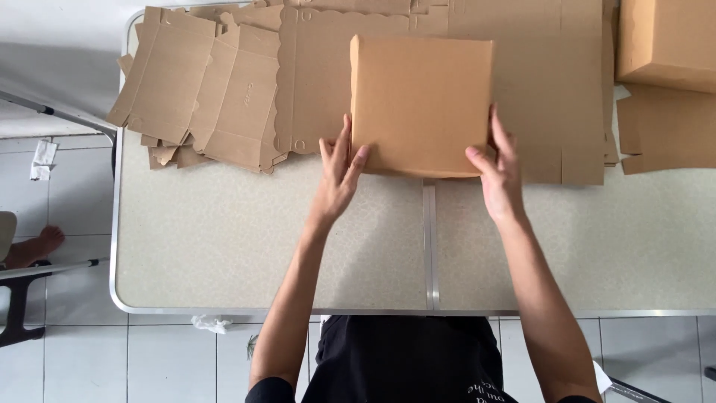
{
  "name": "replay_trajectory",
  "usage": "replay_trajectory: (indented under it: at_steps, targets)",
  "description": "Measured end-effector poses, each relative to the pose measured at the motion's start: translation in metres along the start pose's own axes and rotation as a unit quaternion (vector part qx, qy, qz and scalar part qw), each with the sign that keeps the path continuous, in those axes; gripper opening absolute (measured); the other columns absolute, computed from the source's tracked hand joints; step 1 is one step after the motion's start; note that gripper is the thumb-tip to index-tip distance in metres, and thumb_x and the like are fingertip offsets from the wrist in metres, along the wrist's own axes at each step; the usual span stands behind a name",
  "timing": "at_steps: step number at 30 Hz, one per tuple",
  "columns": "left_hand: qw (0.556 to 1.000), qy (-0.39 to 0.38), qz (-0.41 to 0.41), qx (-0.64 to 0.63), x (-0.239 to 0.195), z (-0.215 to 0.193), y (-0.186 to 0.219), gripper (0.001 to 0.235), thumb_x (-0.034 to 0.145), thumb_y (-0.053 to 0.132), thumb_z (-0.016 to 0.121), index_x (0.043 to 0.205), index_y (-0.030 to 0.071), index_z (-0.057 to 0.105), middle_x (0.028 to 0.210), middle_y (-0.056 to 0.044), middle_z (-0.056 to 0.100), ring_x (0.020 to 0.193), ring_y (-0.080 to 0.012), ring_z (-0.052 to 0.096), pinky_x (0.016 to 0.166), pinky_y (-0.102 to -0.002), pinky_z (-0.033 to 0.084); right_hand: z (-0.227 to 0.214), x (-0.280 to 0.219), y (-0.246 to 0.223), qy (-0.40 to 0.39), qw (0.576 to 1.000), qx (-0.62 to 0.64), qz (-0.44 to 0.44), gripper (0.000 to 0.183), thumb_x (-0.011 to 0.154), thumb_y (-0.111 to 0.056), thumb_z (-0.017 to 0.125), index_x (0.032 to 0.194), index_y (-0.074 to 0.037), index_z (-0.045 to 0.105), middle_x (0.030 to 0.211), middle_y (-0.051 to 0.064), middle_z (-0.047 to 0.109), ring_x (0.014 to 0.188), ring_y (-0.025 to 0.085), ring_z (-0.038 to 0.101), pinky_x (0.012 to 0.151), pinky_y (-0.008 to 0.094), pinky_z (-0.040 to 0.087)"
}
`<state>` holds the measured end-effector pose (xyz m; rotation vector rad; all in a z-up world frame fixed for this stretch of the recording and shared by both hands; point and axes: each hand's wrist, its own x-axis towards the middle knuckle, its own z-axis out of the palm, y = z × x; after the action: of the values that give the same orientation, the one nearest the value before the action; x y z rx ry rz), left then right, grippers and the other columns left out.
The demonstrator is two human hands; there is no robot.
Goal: Folding flat cardboard sheets into boxes on a table
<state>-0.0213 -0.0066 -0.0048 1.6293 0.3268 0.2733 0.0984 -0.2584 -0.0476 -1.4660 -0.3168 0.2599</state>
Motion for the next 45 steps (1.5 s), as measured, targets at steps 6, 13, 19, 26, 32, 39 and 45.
replay_trajectory:
  at_steps: [6,13,19,26,32,39,45]
  targets:
    - [0.991,-0.026,-0.020,0.127,-0.004,0.003,-0.029,0.055,0.113,0.023,0.036,0.164,0.015,0.017,0.132,-0.017,0.032,0.138,-0.0352,0.037,0.125,-0.052,0.026,0.014,-0.004,-0.014,-0.031,0.979,-0.189,0.072,0.071,0.108,-0.037,0.046,0.164,-0.007,0.016,0.155,0.035,0.019,0.152,0.054,0.013,0.122,0.065,0.005]
    - [0.999,0.031,-0.033,0.030,0.027,0.032,0.038,0.037,0.109,0.039,0.043,0.119,0.004,0.040,0.158,-0.027,0.031,0.149,-0.0366,0.032,0.125,-0.047,0.023,0.017,0.019,-0.015,0.027,0.981,-0.163,0.097,0.060,0.108,-0.061,0.042,0.141,-0.012,0.028,0.147,0.023,0.037,0.148,0.043,0.028,0.118,0.066,0.014]
    - [0.999,-0.014,0.039,-0.024,0.029,0.027,0.029,0.056,0.114,0.026,0.040,0.158,-0.002,0.021,0.167,-0.027,0.015,0.156,-0.0378,0.012,0.128,-0.055,0.010,0.041,0.015,-0.073,0.011,0.983,-0.071,0.171,0.106,0.098,-0.059,0.062,0.163,-0.005,-0.002,0.167,0.033,-0.007,0.154,0.052,-0.002,0.120,0.067,-0.005]
    - [0.998,-0.032,-0.032,-0.053,0.015,0.023,0.067,0.063,0.104,0.046,0.047,0.149,0.007,0.028,0.167,-0.020,0.016,0.153,-0.0487,0.015,0.115,-0.077,0.018,0.025,-0.008,-0.112,-0.041,0.992,-0.116,-0.004,0.084,0.103,-0.054,0.054,0.165,-0.017,0.011,0.168,0.018,0.019,0.157,0.038,0.011,0.123,0.063,0.001]
    - [0.993,-0.076,-0.088,-0.004,-0.009,0.025,0.092,0.078,0.100,0.044,0.042,0.161,0.010,0.008,0.171,-0.018,-0.002,0.153,-0.0457,-0.008,0.121,-0.064,-0.002,0.007,-0.029,-0.094,-0.035,0.984,-0.144,0.097,0.084,0.100,-0.059,0.043,0.166,-0.022,0.008,0.173,0.010,-0.008,0.154,0.036,-0.020,0.115,0.065,-0.019]
    - [0.983,-0.103,-0.142,0.049,-0.025,0.014,0.112,0.073,0.098,0.043,0.029,0.164,0.022,0.002,0.171,-0.011,0.000,0.155,-0.0398,-0.008,0.121,-0.061,-0.003,0.023,-0.057,-0.150,-0.057,0.985,-0.029,0.158,0.088,0.094,-0.050,0.041,0.162,-0.023,-0.008,0.171,0.010,-0.019,0.152,0.035,-0.026,0.111,0.067,-0.024]
    - [0.992,-0.099,-0.080,0.004,-0.019,0.021,0.117,0.069,0.097,0.059,0.028,0.155,0.022,0.033,0.164,-0.004,0.020,0.158,-0.0182,0.012,0.124,-0.051,0.013,0.000,-0.049,-0.140,-0.003,0.989,-0.030,0.142,0.079,0.094,-0.050,0.040,0.161,-0.025,0.006,0.174,-0.004,-0.006,0.160,0.015,-0.006,0.124,0.050,0.007]
